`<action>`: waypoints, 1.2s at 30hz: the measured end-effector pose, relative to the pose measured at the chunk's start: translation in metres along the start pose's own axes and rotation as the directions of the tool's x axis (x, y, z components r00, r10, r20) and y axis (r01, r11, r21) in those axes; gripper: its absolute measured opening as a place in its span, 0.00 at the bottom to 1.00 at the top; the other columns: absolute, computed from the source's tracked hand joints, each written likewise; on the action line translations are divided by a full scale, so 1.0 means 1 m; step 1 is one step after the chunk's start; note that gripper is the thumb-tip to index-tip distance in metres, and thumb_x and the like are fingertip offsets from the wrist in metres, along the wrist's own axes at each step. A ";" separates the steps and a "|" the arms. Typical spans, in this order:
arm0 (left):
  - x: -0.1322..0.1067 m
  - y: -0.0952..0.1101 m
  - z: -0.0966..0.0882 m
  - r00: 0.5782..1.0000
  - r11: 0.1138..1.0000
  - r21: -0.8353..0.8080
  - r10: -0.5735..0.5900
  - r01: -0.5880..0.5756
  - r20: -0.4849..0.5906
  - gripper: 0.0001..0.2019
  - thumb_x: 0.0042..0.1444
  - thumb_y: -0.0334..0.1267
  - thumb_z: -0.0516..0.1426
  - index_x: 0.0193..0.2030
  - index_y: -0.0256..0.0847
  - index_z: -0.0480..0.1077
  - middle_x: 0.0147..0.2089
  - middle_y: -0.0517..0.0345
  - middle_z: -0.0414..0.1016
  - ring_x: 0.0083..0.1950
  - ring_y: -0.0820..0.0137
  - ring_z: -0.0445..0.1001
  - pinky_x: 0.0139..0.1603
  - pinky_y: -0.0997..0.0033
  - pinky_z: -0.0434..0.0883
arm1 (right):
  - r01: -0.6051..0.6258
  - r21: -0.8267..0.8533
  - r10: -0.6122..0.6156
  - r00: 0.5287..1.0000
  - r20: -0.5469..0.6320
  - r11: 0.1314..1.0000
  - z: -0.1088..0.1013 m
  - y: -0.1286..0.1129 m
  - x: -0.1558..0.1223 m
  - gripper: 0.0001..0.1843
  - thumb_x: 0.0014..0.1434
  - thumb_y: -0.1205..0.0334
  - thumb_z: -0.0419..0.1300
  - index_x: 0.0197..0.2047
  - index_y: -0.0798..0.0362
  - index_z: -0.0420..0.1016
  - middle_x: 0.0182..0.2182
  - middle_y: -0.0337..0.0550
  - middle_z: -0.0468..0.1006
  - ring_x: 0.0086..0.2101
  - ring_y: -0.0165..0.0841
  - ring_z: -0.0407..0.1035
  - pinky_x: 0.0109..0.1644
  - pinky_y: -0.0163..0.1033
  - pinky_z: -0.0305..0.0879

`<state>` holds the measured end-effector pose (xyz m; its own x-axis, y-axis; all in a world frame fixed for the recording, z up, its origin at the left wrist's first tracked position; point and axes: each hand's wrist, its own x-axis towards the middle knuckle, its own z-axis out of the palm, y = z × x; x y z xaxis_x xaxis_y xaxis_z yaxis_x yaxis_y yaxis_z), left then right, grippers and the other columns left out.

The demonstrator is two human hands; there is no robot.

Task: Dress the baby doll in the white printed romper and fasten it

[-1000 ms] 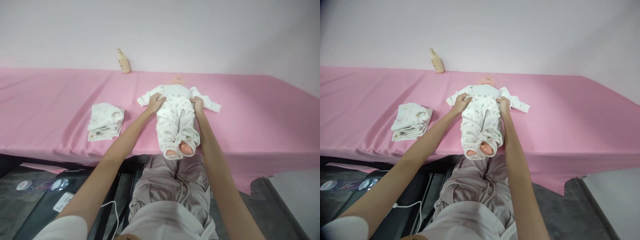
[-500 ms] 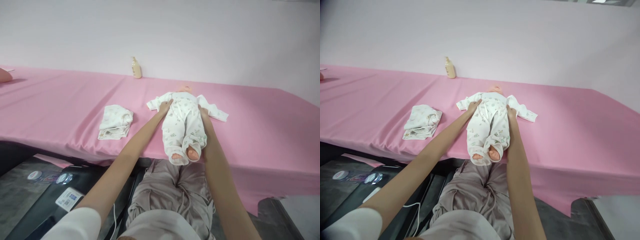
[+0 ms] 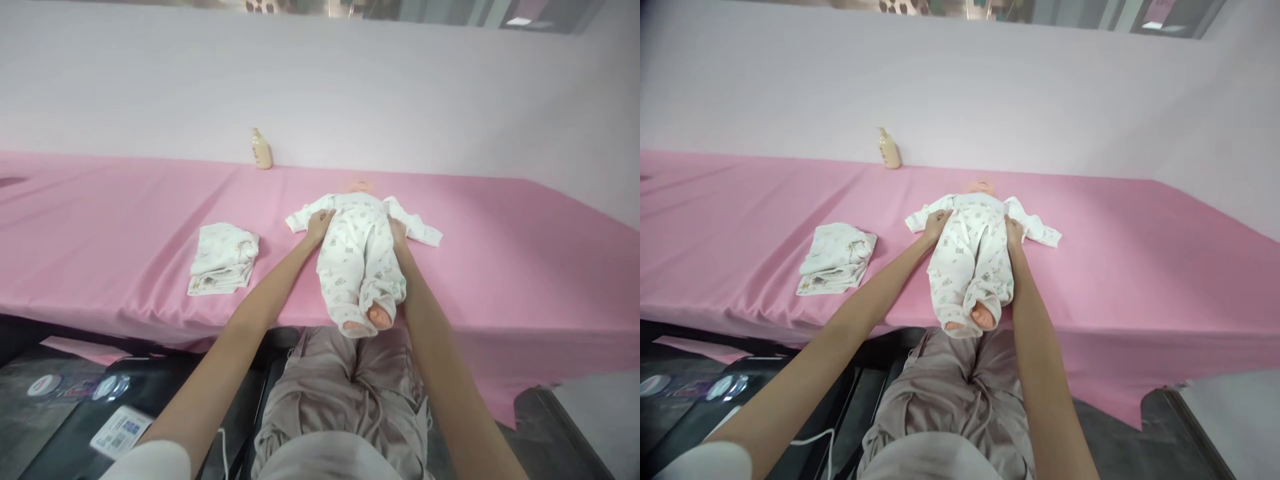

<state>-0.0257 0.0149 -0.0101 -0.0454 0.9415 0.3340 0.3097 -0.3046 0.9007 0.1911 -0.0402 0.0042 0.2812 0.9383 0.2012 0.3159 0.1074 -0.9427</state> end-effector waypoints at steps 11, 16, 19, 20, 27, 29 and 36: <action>0.045 0.027 -0.010 0.823 0.871 0.135 0.381 -0.472 0.422 0.11 0.59 0.45 0.51 0.36 0.41 0.68 0.45 0.51 0.73 0.46 0.61 0.68 0.51 0.66 0.58 | 0.362 -0.268 -0.239 0.885 0.399 0.893 -0.046 -0.025 0.066 0.04 0.42 0.68 0.62 0.22 0.51 0.77 0.52 0.42 0.71 0.54 0.42 0.61 0.60 0.51 0.51; 0.049 0.022 -0.002 0.909 0.909 0.187 0.315 -0.371 0.271 0.10 0.60 0.40 0.51 0.28 0.41 0.61 0.28 0.57 0.65 0.32 0.66 0.64 0.41 0.66 0.58 | 0.193 -0.180 -0.111 0.916 0.386 0.965 -0.029 -0.021 0.088 0.02 0.44 0.63 0.64 0.23 0.52 0.76 0.47 0.44 0.74 0.49 0.39 0.66 0.57 0.48 0.56; 0.053 0.014 0.005 0.977 0.959 0.194 0.197 -0.209 0.080 0.12 0.60 0.37 0.51 0.26 0.42 0.56 0.24 0.60 0.59 0.30 0.68 0.61 0.37 0.68 0.57 | 0.180 -0.188 -0.161 0.980 0.114 0.965 -0.006 -0.002 0.095 0.04 0.47 0.65 0.60 0.23 0.53 0.72 0.34 0.43 0.76 0.38 0.36 0.70 0.49 0.43 0.62; 0.054 0.012 0.007 0.987 0.966 0.203 0.160 -0.161 0.022 0.12 0.61 0.37 0.50 0.26 0.42 0.56 0.24 0.61 0.59 0.30 0.68 0.62 0.37 0.68 0.57 | 0.200 -0.241 -0.203 0.979 0.009 0.950 0.001 0.005 0.096 0.04 0.49 0.65 0.58 0.23 0.53 0.70 0.31 0.42 0.76 0.36 0.35 0.70 0.47 0.42 0.62; 0.045 0.008 0.007 0.985 0.835 0.523 0.135 -0.170 0.106 0.10 0.63 0.41 0.47 0.34 0.40 0.62 0.31 0.55 0.68 0.34 0.66 0.66 0.39 0.68 0.61 | 0.380 -0.573 -0.479 0.878 -0.025 0.726 0.013 0.037 0.082 0.13 0.61 0.55 0.46 0.33 0.52 0.66 0.29 0.43 0.73 0.33 0.36 0.65 0.44 0.43 0.59; 0.042 0.016 0.003 0.986 0.783 0.604 0.071 -0.150 0.152 0.14 0.64 0.43 0.44 0.31 0.39 0.62 0.30 0.54 0.68 0.34 0.65 0.66 0.38 0.67 0.61 | 0.404 -0.630 -0.513 0.858 0.010 0.663 0.010 0.038 0.077 0.15 0.63 0.55 0.44 0.35 0.52 0.67 0.28 0.42 0.72 0.31 0.35 0.64 0.49 0.45 0.56; 0.039 0.033 -0.003 0.974 0.905 0.418 -0.162 0.082 0.160 0.20 0.61 0.48 0.45 0.21 0.40 0.56 0.24 0.57 0.63 0.28 0.68 0.62 0.32 0.68 0.57 | 0.404 -0.669 -0.509 0.860 0.044 0.625 0.004 0.037 0.074 0.19 0.65 0.54 0.42 0.41 0.55 0.70 0.30 0.47 0.75 0.34 0.38 0.66 0.42 0.42 0.56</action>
<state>-0.0200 0.0410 0.0330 0.0579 0.9893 0.1343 0.6739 -0.1379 0.7258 0.2198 0.0343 -0.0166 0.0412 0.7667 0.6407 0.9167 0.2261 -0.3295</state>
